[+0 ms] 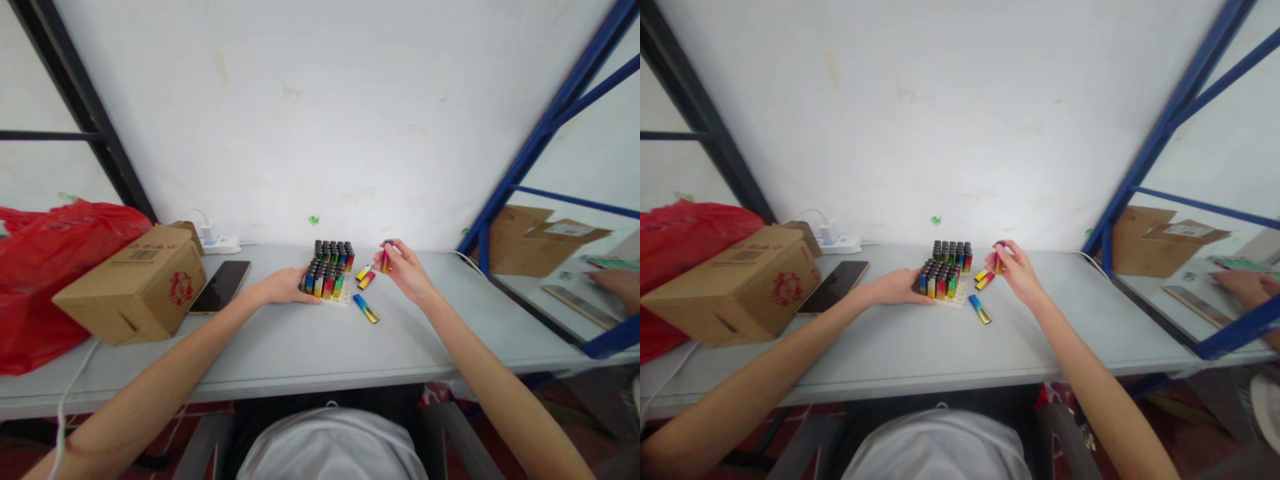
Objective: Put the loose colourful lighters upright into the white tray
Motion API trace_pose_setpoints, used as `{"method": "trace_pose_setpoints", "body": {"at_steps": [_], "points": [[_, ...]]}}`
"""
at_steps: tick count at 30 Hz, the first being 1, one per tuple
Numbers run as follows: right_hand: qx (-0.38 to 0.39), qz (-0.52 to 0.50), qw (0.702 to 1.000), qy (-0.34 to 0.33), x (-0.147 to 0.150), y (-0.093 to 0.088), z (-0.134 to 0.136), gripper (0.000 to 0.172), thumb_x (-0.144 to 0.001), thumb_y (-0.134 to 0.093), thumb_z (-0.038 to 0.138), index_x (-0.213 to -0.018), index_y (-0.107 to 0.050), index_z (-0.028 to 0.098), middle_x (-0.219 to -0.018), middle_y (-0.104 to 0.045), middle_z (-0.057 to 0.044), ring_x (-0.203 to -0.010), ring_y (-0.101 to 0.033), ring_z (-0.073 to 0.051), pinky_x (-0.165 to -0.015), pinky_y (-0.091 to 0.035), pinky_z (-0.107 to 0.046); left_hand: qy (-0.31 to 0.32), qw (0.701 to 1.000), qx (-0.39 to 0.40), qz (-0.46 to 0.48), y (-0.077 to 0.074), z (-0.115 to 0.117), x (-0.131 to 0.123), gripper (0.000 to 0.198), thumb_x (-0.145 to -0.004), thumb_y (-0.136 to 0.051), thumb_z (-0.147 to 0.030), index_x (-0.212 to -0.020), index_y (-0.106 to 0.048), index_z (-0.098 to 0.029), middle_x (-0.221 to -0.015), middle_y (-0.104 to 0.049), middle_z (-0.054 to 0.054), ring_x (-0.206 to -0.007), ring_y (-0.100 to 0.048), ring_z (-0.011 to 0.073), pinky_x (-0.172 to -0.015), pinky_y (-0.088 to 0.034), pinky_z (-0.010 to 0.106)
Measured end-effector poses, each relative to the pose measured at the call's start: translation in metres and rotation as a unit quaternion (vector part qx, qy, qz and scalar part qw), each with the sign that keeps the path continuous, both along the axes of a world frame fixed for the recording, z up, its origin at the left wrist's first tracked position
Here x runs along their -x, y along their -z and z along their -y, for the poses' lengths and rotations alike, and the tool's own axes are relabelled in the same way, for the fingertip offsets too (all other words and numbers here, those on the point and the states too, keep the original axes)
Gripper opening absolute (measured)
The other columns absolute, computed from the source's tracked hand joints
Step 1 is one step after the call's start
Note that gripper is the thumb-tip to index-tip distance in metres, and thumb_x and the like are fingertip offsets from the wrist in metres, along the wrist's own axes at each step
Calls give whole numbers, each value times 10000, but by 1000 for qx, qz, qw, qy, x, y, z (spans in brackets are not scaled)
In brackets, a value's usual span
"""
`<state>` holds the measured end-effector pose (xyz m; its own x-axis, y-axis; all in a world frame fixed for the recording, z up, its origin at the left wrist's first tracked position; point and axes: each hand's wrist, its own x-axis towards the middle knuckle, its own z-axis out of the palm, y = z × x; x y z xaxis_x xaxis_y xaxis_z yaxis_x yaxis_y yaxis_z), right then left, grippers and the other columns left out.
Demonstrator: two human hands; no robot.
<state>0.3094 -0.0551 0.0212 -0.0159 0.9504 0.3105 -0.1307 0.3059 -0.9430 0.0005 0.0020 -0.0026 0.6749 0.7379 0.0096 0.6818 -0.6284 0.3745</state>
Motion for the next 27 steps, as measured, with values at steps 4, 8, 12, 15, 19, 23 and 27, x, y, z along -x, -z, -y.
{"method": "trace_pose_setpoints", "body": {"at_steps": [4, 8, 12, 15, 19, 23, 27], "points": [[-5, 51, 999, 15, 35, 1, -19, 400, -862, -642, 640, -972, -506, 280, -574, -380, 114, -421, -254, -77, -409, -264, -203, 4, 1000, 0, 5, -1, 2, 0, 872, -724, -686, -760, -1401, -526, -235, -1192, -748, 75, -999, -724, 313, -847, -536, 331], [-41, 180, 979, 86, 50, 28, -22, 533, -896, -503, 723, -701, -449, 230, -553, -369, 63, -481, -315, -103, -435, -263, -250, 5, 1000, 7, 10, -1, 3, 0, 859, -727, -691, -750, -1396, -527, -239, -1196, -750, 73, -1007, -722, 310, -856, -538, 336], [-65, 280, 950, 119, 51, 46, -11, 551, -908, -489, 665, -584, -415, 225, -529, -386, 39, -525, -359, -122, -502, -288, -277, 9, 1000, 18, 20, -1, 2, 2, 861, -725, -687, -755, -1399, -527, -244, -1222, -744, 74, -1051, -713, 308, -873, -535, 331], [-80, 308, 939, 134, 51, 47, -7, 472, -922, -465, 560, -588, -422, 228, -524, -399, 37, -529, -376, -129, -519, -288, -279, 3, 1000, 21, 14, -1, 3, 2, 862, -717, -683, -765, -1391, -543, -247, -1205, -752, 72, -1040, -718, 311, -865, -537, 334], [-118, 326, 928, 140, 54, 46, -7, 409, -924, -454, 474, -600, -402, 230, -539, -407, 37, -548, -384, -133, -549, -290, -281, 0, 1000, 21, 16, -3, 4, 2, 852, -716, -676, -771, -1378, -558, -249, -1234, -743, 70, -1059, -712, 309, -870, -533, 331], [-127, 330, 925, 142, 56, 45, -7, 431, -959, -453, 518, -645, -430, 224, -577, -436, 37, -573, -411, -137, -572, -301, -278, 3, 999, 27, 20, -4, 5, 3, 830, -721, -683, -754, -1371, -561, -252, -1252, -740, 65, -1083, -704, 308, -887, -529, 325], [-135, 360, 917, 109, 55, 37, 0, 371, -1007, -435, 533, -828, -523, 220, -659, -516, 33, -621, -483, -151, -612, -347, -270, 2, 1000, 28, 14, -3, 5, 2, 815, -726, -677, -758, -1355, -574, -250, -1212, -754, 66, -1059, -712, 309, -869, -535, 328]]}}
